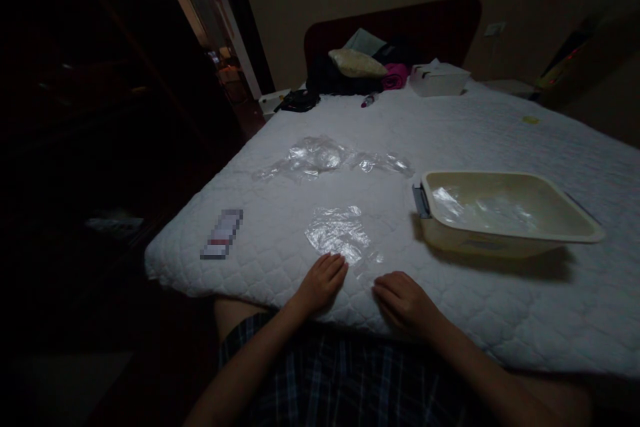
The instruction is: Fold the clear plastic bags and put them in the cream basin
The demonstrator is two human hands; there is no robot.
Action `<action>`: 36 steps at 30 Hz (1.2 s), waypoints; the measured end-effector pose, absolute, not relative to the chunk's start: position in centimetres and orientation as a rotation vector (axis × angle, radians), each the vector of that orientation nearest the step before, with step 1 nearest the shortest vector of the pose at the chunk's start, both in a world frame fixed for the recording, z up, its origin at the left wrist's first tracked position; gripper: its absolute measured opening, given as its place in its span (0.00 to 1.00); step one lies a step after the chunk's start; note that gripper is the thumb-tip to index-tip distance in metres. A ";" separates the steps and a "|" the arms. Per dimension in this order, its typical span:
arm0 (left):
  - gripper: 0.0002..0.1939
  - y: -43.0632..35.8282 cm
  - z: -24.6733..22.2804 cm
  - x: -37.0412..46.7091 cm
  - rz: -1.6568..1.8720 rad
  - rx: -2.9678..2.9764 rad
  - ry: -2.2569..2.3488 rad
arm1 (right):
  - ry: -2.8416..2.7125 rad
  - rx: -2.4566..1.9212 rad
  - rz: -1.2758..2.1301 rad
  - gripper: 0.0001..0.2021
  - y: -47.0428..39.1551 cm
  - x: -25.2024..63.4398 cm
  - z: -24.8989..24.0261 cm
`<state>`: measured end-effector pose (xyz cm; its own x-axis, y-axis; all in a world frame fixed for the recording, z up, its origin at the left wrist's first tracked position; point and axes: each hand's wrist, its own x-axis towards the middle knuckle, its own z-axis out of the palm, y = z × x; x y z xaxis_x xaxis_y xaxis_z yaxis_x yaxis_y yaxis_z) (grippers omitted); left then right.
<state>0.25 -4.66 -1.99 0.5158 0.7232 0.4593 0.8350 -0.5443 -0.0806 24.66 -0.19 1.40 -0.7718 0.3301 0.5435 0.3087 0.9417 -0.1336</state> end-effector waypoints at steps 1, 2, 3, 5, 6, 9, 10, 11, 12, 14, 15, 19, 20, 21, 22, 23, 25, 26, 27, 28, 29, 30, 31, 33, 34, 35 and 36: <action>0.17 -4.6 -2.0 0.3 -0.558 -2.465 -1.303 | -2.497 -0.455 0.048 0.10 -0.1 24.6 1.4; 0.17 -4.6 -2.0 0.3 -0.569 -2.462 -1.298 | -2.484 -0.460 0.044 0.10 0.0 24.5 1.4; 0.17 -4.6 -2.0 0.3 -0.577 -2.460 -1.292 | -2.473 -0.469 0.039 0.10 0.2 24.4 1.4; 0.17 -4.6 -1.9 0.3 -0.571 -2.462 -1.286 | -2.463 -0.503 0.037 0.10 0.6 24.2 1.6; 0.17 -4.6 -1.9 0.3 -0.559 -2.465 -1.288 | -2.460 -0.522 0.035 0.10 0.8 24.1 1.8; 0.17 -4.7 -1.9 0.3 -0.519 -2.470 -1.302 | -2.468 -0.548 -0.012 0.11 1.5 23.7 2.7; 0.17 -4.7 -1.9 0.3 -0.514 -2.469 -1.305 | -2.473 -0.545 -0.049 0.11 1.7 23.5 3.1; 0.17 -4.7 -1.9 0.3 -0.517 -2.466 -1.304 | -2.476 -0.541 -0.088 0.12 2.0 23.3 3.5; 0.17 -4.7 -2.0 0.3 -0.523 -2.465 -1.303 | -2.480 -0.538 -0.119 0.12 2.1 23.2 3.9; 0.17 -4.7 -2.0 0.3 -0.532 -2.465 -1.300 | -2.487 -0.540 -0.128 0.14 2.4 22.8 4.9; 0.17 -4.7 -2.1 0.3 -0.532 -2.467 -1.300 | -2.494 -0.544 -0.100 0.15 2.5 22.6 5.3; 0.17 -4.6 -2.1 0.3 -0.514 -2.469 -1.305 | -2.520 -0.534 0.066 0.17 2.8 21.5 6.7; 0.17 -4.6 -2.1 0.3 -0.513 -2.468 -1.306 | -2.525 -0.519 0.084 0.17 2.8 21.1 6.9; 0.17 -4.6 -2.1 0.3 -0.517 -2.465 -1.304 | -2.533 -0.505 0.090 0.17 3.0 20.8 7.1; 0.17 -4.7 -2.1 0.3 -0.524 -2.460 -1.302 | -2.544 -0.487 0.087 0.17 3.1 20.5 7.2; 0.16 -4.7 -2.1 0.3 -0.533 -2.456 -1.299 | -2.555 -0.470 0.080 0.17 3.2 20.2 7.2; 0.16 -4.7 -2.1 0.3 -0.547 -2.450 -1.296 | -2.583 -0.448 0.069 0.17 3.6 19.6 7.2; 0.16 -4.7 -2.2 0.3 -0.549 -2.450 -1.296 | -2.601 -0.448 0.066 0.16 3.8 19.3 7.1; 0.16 -4.7 -2.2 0.3 -0.547 -2.453 -1.297 | -2.621 -0.454 0.062 0.16 4.0 19.0 7.0; 0.16 -4.7 -2.2 0.4 -0.541 -2.456 -1.299 | -2.642 -0.462 0.055 0.15 4.2 18.8 6.9; 0.16 -4.7 -2.2 0.4 -0.536 -2.460 -1.301 | -2.667 -0.478 0.048 0.15 4.4 18.5 6.8; 0.15 -4.7 -2.2 0.4 -0.531 -2.463 -1.304 | -2.693 -0.497 0.049 0.14 4.6 18.2 6.8; 0.15 -4.7 -2.2 0.4 -0.528 -2.467 -1.306 | -2.715 -0.516 0.058 0.14 4.8 17.8 6.7; 0.15 -4.6 -2.1 0.4 -0.525 -2.475 -1.306 | -2.748 -0.549 0.100 0.14 5.2 17.2 6.8; 0.15 -4.6 -2.0 0.4 -0.525 -2.478 -1.302 | -2.760 -0.563 0.127 0.14 5.4 16.8 6.8; 0.15 -4.6 -2.0 0.3 -0.526 -2.481 -1.296 | -2.770 -0.567 0.153 0.14 5.6 16.5 6.9; 0.15 -4.6 -1.9 0.3 -0.527 -2.482 -1.293 | -2.774 -0.567 0.181 0.13 5.8 16.1 7.0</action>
